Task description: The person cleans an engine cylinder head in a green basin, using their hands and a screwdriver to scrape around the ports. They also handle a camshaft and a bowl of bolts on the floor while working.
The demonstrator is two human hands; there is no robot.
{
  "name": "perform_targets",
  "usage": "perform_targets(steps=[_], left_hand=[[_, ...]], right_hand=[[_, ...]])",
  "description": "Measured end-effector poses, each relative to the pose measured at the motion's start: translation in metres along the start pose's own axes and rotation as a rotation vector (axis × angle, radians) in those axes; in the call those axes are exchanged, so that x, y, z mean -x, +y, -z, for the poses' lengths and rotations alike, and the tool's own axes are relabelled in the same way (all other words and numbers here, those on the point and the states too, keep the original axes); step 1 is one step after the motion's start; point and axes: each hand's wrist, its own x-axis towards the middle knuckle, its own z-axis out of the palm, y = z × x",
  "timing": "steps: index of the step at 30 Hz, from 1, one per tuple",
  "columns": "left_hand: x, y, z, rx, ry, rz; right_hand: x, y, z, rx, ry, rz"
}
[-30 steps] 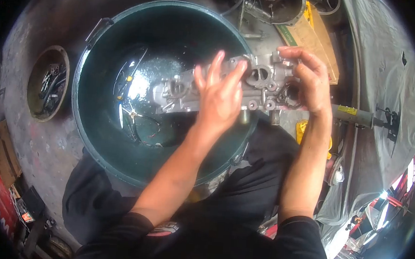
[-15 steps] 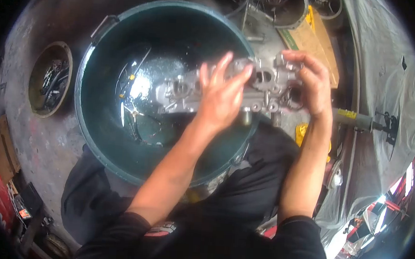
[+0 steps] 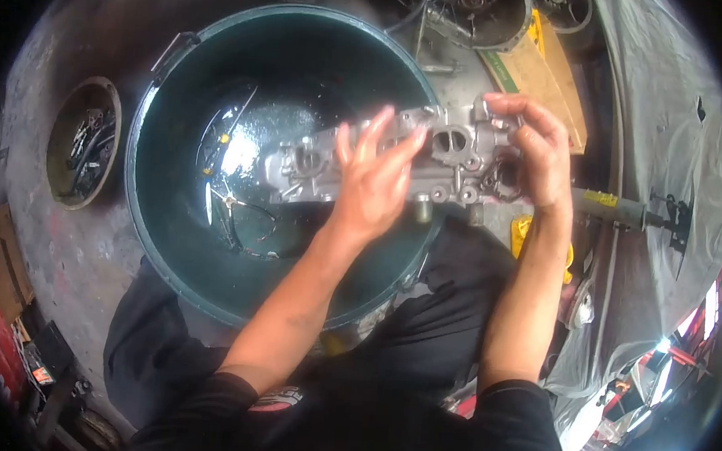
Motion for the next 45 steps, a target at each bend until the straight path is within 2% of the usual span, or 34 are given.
perform_targets(steps=[2,3,6,8,10,12,16,17,18,20,23,24,27,29,31,32,34,40,42,45], left_hand=[[-0.016,-0.003,-0.002,-0.038,0.057,0.002],[-0.021,-0.008,0.003,-0.124,0.040,0.063],[-0.001,-0.032,0.013,-0.174,0.131,0.338],[0.002,-0.012,0.014,-0.132,0.073,0.297],[0.005,0.025,-0.001,-0.140,0.050,0.127],[0.012,0.056,-0.007,-0.030,0.030,0.222],[-0.008,0.032,-0.009,-0.072,0.085,0.166],[-0.002,0.037,-0.011,0.008,0.075,0.185],[0.005,0.048,-0.009,-0.007,0.023,0.200],[0.008,0.043,-0.013,-0.034,0.072,0.163],[-0.009,0.044,-0.005,-0.041,0.076,0.196],[-0.005,0.046,-0.010,-0.102,0.101,0.153],[0.004,0.051,0.011,-0.021,-0.064,0.202],[-0.003,0.027,0.022,-0.146,0.064,0.185],[-0.013,0.011,0.032,-0.232,0.124,0.207],[-0.005,0.013,0.023,-0.184,0.082,0.164],[0.007,0.022,-0.005,-0.098,0.021,0.063],[-0.003,0.022,-0.003,-0.071,0.050,0.197],[0.012,0.036,-0.010,-0.073,0.063,0.191],[-0.008,0.025,-0.007,-0.084,0.052,0.197]], right_hand=[[0.005,-0.007,-0.007,-0.073,0.045,-0.103],[-0.001,-0.006,-0.002,0.034,-0.034,0.008],[-0.003,-0.008,-0.005,0.003,0.006,-0.067],[-0.001,-0.010,-0.009,-0.009,0.025,-0.102],[0.000,-0.009,-0.009,-0.025,0.016,-0.092],[0.000,-0.008,-0.008,0.002,0.022,-0.051],[0.000,-0.017,-0.012,-0.014,0.047,-0.134],[0.002,-0.016,-0.013,-0.017,0.037,-0.122],[-0.001,-0.014,-0.010,-0.017,0.026,-0.093],[-0.006,-0.003,-0.004,0.039,-0.037,0.053],[-0.004,-0.017,-0.011,0.063,0.020,-0.076],[-0.007,-0.022,-0.012,0.049,0.010,-0.100],[-0.009,-0.007,-0.009,0.013,0.006,-0.040],[-0.006,-0.003,-0.004,0.030,0.001,0.010],[-0.001,-0.011,-0.009,-0.031,0.045,-0.096],[0.000,-0.013,-0.011,-0.065,0.057,-0.150],[-0.005,-0.011,-0.011,-0.069,0.034,-0.103],[-0.005,-0.016,-0.014,-0.003,0.033,-0.096],[-0.006,-0.011,-0.008,0.097,-0.017,0.030],[-0.005,-0.006,-0.004,0.073,0.016,-0.036]])
